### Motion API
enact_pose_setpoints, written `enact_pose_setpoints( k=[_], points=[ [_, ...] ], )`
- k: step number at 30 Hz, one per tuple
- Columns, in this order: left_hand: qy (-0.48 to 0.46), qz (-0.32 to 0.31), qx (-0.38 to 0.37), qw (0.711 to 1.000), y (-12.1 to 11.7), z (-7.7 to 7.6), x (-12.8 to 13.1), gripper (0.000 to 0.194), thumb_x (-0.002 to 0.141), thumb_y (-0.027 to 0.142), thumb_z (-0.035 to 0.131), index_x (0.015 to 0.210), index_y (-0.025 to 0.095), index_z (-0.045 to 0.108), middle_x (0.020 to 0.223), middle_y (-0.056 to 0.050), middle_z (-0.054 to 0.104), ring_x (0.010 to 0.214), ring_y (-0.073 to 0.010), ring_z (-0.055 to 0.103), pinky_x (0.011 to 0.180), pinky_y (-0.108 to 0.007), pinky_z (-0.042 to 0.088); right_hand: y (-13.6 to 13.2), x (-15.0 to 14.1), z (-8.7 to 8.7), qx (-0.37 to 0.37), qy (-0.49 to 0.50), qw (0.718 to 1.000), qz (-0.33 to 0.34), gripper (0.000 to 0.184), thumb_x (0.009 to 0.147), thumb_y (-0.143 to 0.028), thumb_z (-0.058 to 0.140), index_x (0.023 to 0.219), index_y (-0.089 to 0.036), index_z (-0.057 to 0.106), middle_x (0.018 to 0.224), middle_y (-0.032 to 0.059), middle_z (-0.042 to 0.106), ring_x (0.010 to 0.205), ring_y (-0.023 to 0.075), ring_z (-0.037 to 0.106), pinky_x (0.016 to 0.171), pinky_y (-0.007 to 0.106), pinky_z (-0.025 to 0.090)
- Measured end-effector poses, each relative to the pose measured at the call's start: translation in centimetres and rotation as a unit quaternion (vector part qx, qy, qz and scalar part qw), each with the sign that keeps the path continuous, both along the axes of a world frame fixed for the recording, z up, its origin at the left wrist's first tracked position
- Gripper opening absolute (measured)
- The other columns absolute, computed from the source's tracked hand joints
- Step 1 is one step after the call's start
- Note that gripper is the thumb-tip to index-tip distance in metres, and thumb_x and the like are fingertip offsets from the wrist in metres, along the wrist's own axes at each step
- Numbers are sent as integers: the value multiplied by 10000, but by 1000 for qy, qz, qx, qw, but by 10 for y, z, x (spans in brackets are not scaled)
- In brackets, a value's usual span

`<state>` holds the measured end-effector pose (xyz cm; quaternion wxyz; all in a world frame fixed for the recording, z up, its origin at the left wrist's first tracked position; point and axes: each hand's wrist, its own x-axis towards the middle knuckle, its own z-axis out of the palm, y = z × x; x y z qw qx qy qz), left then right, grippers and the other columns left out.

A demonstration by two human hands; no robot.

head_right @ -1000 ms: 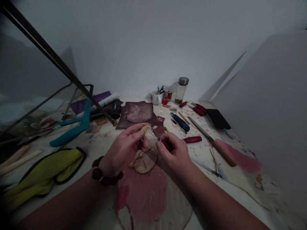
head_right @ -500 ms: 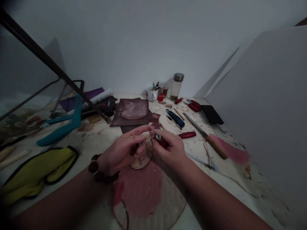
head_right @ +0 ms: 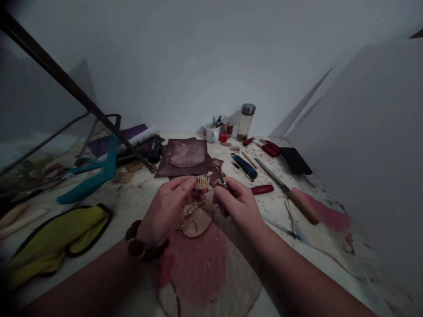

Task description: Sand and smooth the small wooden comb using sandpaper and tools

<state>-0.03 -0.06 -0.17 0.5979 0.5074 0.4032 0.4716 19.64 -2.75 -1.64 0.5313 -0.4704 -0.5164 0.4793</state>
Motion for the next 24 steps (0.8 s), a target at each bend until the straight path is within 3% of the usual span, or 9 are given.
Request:
enact_pose_setpoints(
  k=[5, 12, 24],
  points=[
    [-23, 27, 6, 999, 4, 0, -2, 332, 1013, 491, 791, 1104, 179, 861, 1126, -123, 842, 938, -232, 760, 877, -353, 602, -6, -5, 2, 11, -66, 998, 9, 346, 1059, -490, 636, 831, -231, 663, 557, -42, 553, 481, 130, 496, 464, 245, 371],
    [-30, 26, 11, 999, 4, 1, -1, 333, 1012, 480, 792, 1131, 178, 868, 1134, -126, 846, 1001, -253, 767, 937, -376, 606, -9, -3, -7, 86, -187, 979, 0, 343, 1108, -456, 586, 876, -241, 721, 673, 4, 659, 641, 177, 606, 587, 284, 436],
    [19, 32, 23, 999, 1, 5, -2, 274, 1015, 430, 786, 1166, 222, 882, 1094, -95, 850, 1021, -264, 770, 922, -369, 604, -8, -3, -5, 95, -213, 972, -2, 321, 1093, -427, 588, 884, -247, 754, 584, -15, 594, 631, 194, 610, 594, 294, 438]
  ],
)
